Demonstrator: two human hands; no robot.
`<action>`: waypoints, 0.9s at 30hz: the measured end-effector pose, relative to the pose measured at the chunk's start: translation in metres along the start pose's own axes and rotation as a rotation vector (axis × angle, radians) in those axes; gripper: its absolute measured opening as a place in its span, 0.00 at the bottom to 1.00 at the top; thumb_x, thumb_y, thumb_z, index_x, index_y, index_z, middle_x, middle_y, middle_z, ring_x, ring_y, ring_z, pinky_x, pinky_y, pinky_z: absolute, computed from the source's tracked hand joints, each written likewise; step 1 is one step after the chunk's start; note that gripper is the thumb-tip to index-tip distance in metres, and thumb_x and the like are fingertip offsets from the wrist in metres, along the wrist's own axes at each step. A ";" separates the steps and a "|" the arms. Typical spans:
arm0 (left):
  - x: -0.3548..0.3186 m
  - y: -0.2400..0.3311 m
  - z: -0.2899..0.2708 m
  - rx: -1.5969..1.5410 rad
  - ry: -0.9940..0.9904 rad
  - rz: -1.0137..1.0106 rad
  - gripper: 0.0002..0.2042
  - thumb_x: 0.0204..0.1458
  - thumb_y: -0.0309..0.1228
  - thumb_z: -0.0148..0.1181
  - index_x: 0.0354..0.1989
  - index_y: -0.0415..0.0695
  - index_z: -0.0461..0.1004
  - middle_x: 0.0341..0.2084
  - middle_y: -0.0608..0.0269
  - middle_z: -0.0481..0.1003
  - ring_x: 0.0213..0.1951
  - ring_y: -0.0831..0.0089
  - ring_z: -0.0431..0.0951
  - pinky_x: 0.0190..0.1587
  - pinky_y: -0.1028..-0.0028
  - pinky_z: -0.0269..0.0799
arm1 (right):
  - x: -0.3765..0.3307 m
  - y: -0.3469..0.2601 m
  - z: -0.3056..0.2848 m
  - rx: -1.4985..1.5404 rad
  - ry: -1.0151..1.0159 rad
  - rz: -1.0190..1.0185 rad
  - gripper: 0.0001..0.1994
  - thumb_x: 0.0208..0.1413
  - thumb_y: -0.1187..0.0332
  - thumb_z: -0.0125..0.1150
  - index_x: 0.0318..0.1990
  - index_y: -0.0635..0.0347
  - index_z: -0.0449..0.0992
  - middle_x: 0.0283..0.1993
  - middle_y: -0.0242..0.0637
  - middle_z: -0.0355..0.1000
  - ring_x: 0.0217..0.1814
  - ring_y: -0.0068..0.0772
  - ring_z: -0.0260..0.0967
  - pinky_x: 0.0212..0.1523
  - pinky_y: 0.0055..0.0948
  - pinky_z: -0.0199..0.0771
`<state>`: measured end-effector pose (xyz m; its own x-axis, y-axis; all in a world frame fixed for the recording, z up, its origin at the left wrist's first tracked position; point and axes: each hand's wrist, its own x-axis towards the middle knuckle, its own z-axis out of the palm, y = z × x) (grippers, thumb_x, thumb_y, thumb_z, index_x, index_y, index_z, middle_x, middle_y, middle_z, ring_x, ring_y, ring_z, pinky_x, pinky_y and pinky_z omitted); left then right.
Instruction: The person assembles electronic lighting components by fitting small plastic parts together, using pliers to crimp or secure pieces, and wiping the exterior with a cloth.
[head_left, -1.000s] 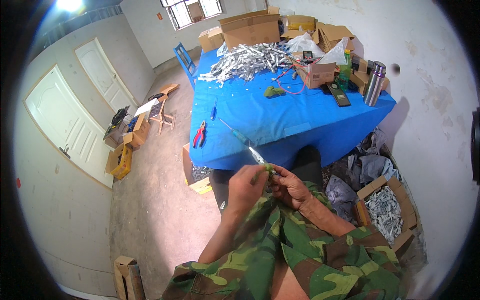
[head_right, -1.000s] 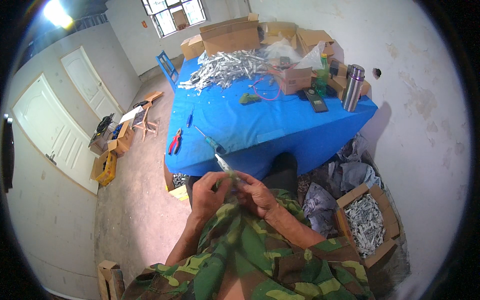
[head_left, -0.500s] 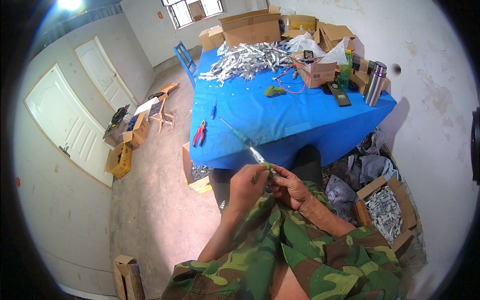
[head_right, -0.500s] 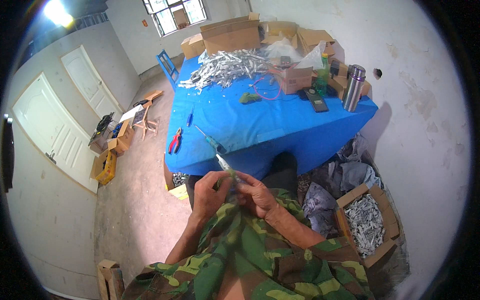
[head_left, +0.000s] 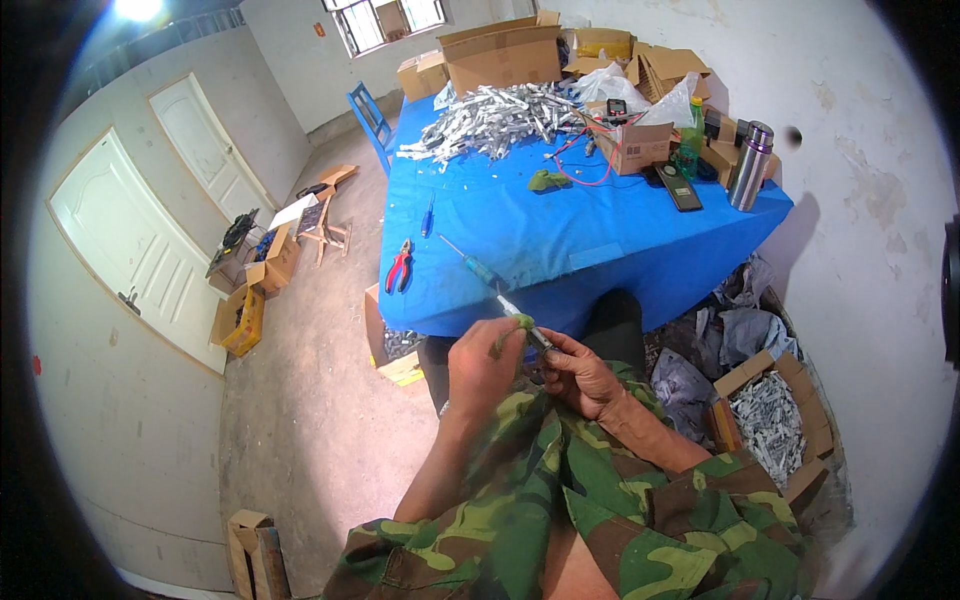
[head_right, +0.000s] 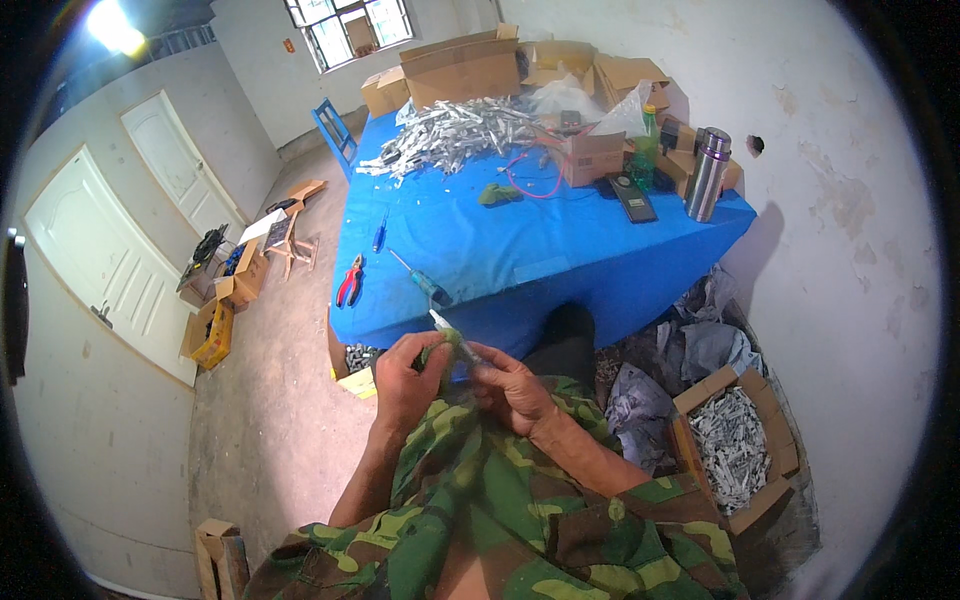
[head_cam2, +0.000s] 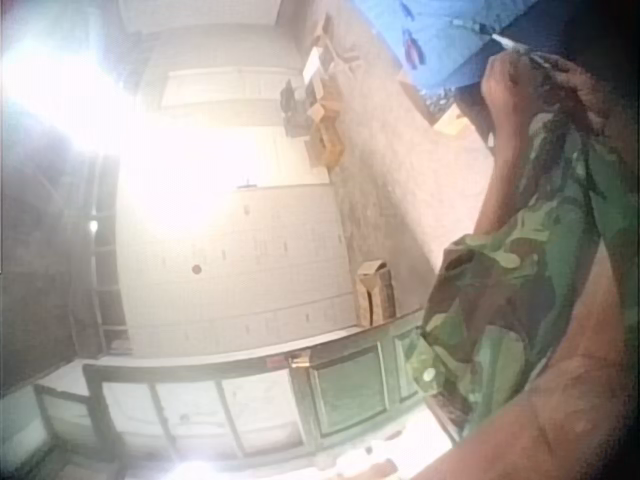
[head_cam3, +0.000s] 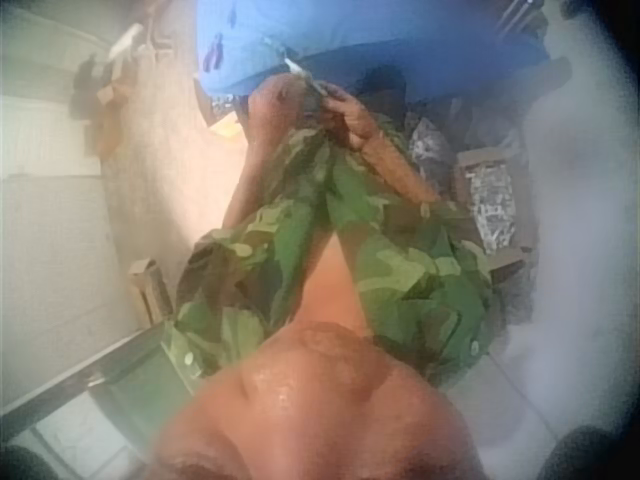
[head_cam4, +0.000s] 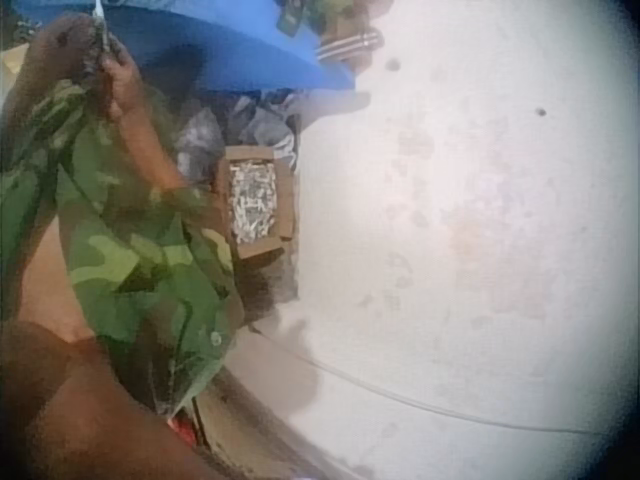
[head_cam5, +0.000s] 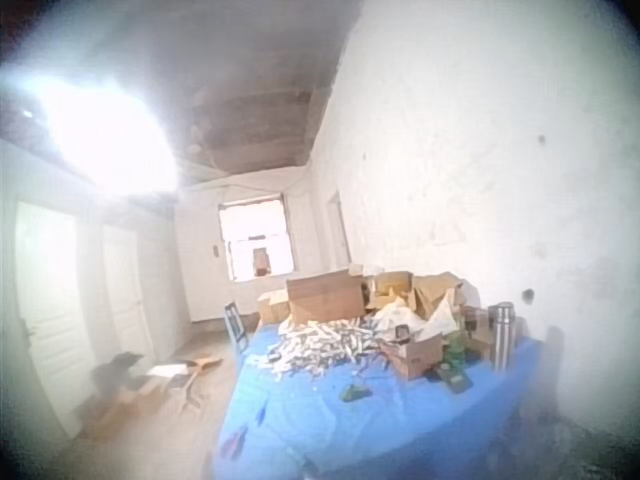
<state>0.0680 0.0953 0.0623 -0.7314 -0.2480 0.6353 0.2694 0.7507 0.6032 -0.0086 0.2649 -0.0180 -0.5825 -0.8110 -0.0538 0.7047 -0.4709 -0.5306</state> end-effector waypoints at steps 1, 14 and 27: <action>0.003 -0.001 -0.001 0.026 0.010 -0.012 0.07 0.56 0.25 0.70 0.43 0.42 0.84 0.38 0.52 0.84 0.38 0.55 0.86 0.41 0.65 0.80 | 0.000 0.000 0.001 -0.004 0.001 0.008 0.23 0.69 0.72 0.61 0.71 0.52 0.71 0.45 0.25 0.74 0.36 0.19 0.68 0.36 0.19 0.71; -0.015 -0.001 0.011 -0.049 -0.112 -0.023 0.08 0.56 0.23 0.69 0.44 0.40 0.84 0.38 0.52 0.84 0.39 0.57 0.86 0.40 0.66 0.81 | 0.000 0.000 0.000 0.017 0.035 0.000 0.23 0.69 0.73 0.60 0.70 0.53 0.72 0.47 0.26 0.75 0.37 0.18 0.69 0.36 0.20 0.71; -0.003 0.004 -0.002 0.014 -0.012 -0.031 0.08 0.56 0.27 0.71 0.43 0.40 0.84 0.38 0.51 0.85 0.39 0.57 0.87 0.43 0.66 0.81 | -0.001 0.000 0.003 -0.001 0.004 0.015 0.24 0.69 0.73 0.60 0.71 0.53 0.69 0.44 0.25 0.74 0.36 0.18 0.67 0.36 0.19 0.70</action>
<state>0.0721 0.0980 0.0639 -0.7466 -0.2636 0.6108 0.2381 0.7514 0.6154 -0.0069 0.2648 -0.0159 -0.5737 -0.8164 -0.0655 0.7128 -0.4583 -0.5310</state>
